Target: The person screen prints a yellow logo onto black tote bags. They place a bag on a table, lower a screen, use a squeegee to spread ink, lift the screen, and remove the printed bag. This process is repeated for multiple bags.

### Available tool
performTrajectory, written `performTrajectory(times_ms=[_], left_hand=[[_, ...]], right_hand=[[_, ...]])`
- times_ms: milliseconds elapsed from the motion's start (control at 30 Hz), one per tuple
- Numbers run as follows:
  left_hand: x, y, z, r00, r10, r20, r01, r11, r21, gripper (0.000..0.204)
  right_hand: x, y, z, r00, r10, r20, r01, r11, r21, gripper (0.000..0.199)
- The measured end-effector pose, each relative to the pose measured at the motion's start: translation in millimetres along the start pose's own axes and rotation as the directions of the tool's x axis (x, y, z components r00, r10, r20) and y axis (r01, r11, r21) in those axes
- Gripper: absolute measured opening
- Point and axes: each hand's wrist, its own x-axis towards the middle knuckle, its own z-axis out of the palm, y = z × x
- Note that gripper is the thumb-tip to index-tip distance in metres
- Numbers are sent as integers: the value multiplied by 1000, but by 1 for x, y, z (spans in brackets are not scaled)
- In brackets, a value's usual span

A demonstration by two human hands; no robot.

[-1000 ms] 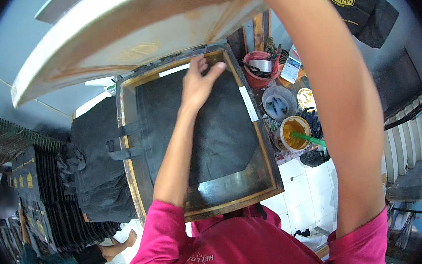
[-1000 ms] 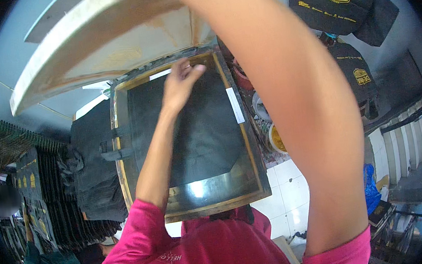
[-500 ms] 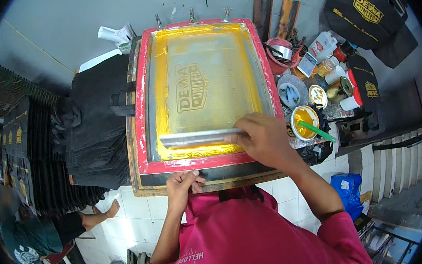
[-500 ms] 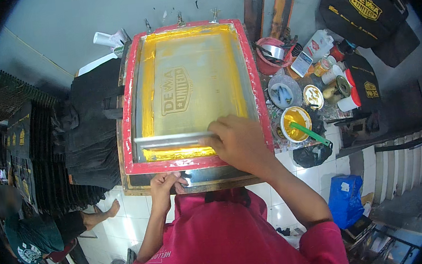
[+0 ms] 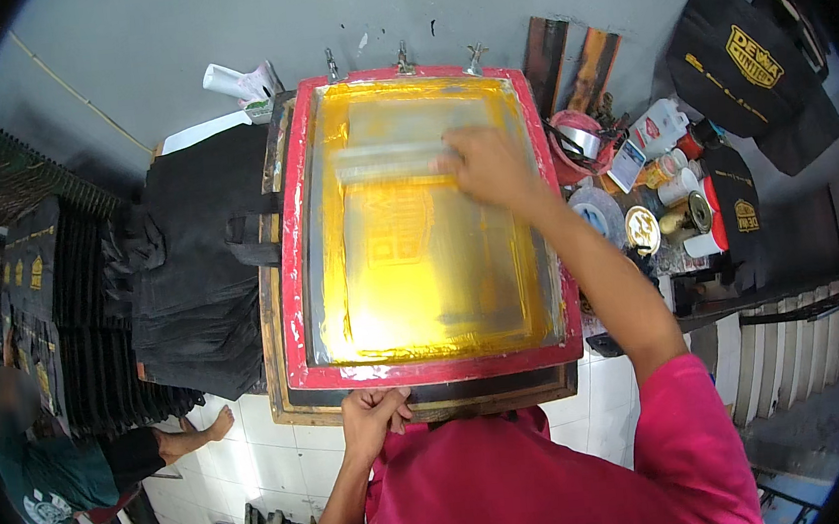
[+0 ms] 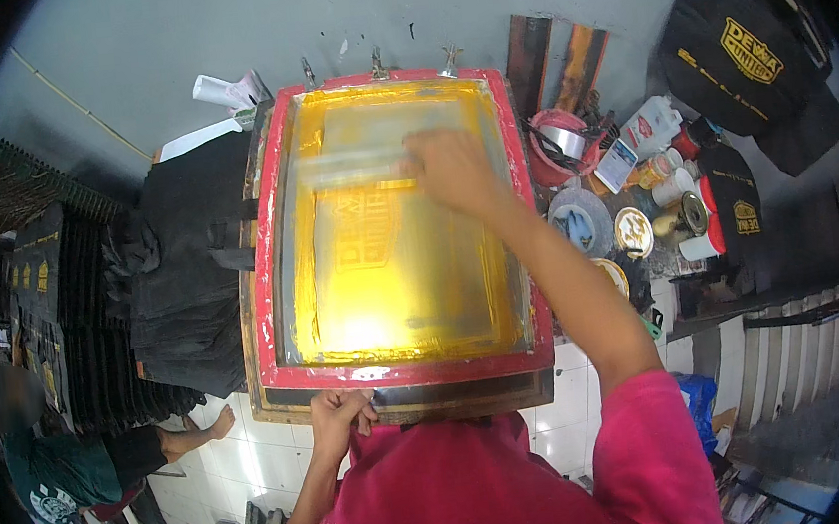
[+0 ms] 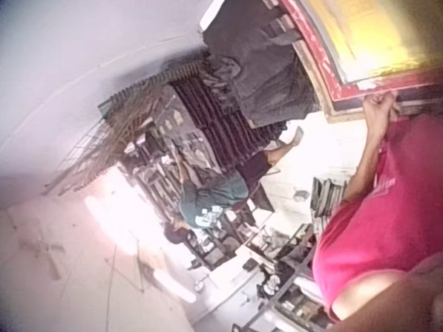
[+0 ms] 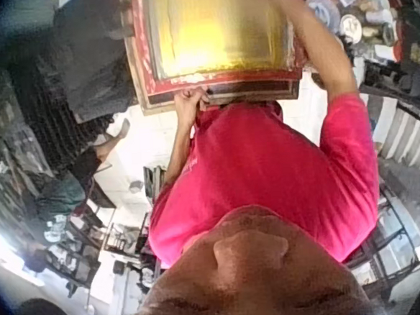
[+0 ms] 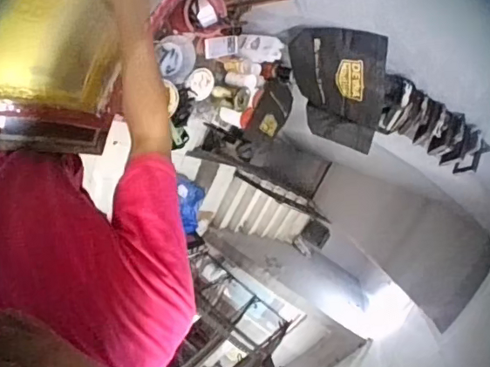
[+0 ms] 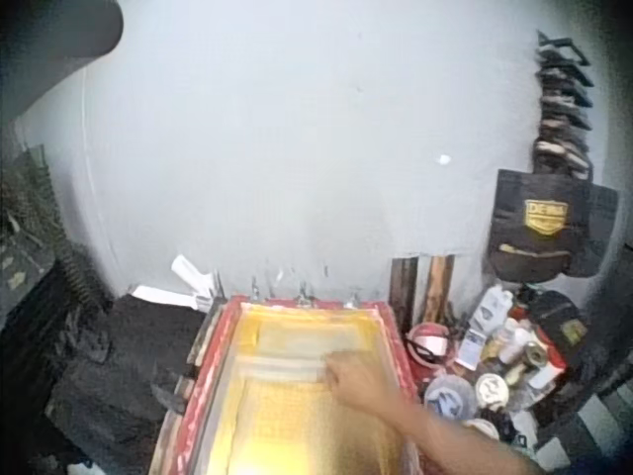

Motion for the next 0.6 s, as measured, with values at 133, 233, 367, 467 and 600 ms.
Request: performTrajectory(times_ms=[133,233,367,467,600], left_hand=[[4,-4,-18,986,-90,142,116,976,-184,25],[-10,30,-4,965,-233,122,263,858,-440,27],[4,59,-27,910,-190,370,252,959,-127,27],[60,112,-12,931,268,246,-320,927,199,18],[172,217,22,643,753,139,-667,461,585,29]], right_hand=[[98,43,0,988,83,130,-71,993,-93,44],[131,56,-3,975,140,171,-132,990,-54,52],[154,73,2,964,194,184,-183,980,-75,57],[148,77,17,980,163,114,-140,972,-187,57],[122,58,11,992,119,43,-104,961,-256,56]])
